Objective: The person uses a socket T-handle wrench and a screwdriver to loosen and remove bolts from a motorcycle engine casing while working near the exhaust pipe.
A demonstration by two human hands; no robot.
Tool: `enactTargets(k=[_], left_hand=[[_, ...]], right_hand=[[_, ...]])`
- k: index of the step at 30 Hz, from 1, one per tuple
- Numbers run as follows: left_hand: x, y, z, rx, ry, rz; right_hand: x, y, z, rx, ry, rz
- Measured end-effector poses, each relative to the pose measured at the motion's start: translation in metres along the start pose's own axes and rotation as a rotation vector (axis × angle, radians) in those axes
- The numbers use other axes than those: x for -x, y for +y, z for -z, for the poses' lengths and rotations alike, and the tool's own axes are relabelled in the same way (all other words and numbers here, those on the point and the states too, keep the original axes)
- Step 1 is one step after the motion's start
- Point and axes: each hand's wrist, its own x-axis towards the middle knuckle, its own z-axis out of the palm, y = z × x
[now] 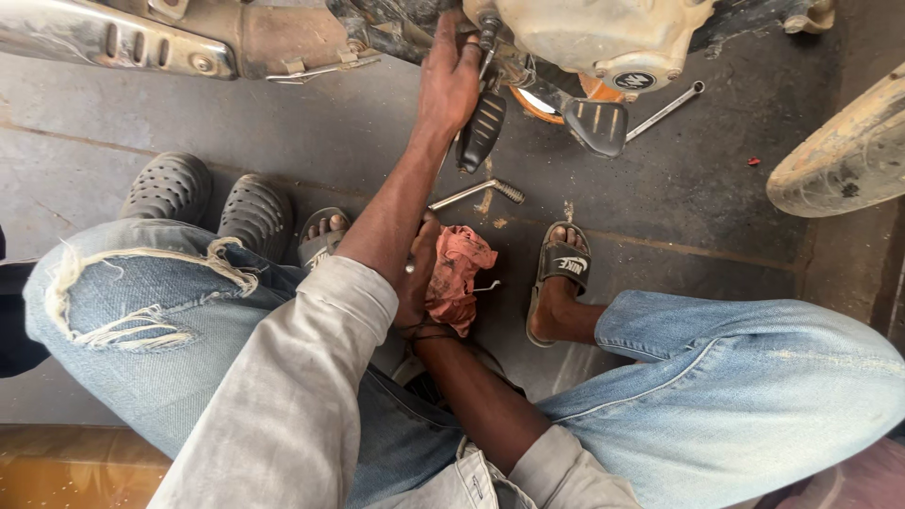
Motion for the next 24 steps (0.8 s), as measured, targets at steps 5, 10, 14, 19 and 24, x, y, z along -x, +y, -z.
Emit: enactTargets(k=[5, 10, 14, 19, 24], left_hand=[[0.002, -0.020, -0.005, 0.001, 0.007, -0.109], [-0.004, -0.021, -0.002, -0.066, -0.083, -0.048], [-0.002, -0.017, 0.003, -0.059, -0.076, -0.135], [-0.009, -0.004, 0.004, 0.132, -0.221, 0.153], [-0.008, -0.015, 0.005, 0.177, -0.215, 0.091]], right_hand=[[0.007, 0.009, 0.011, -0.149, -0.102, 0.012], [-0.003, 0.008, 0.016, -0.398, -0.004, -0.067], [-0.007, -0.009, 0.012, -0.549, 0.031, -0.208], [-0.002, -0.022, 0.004, -0.136, 0.066, -0.116], [-0.004, -0.010, 0.012, 0.098, 0.018, 0.059]])
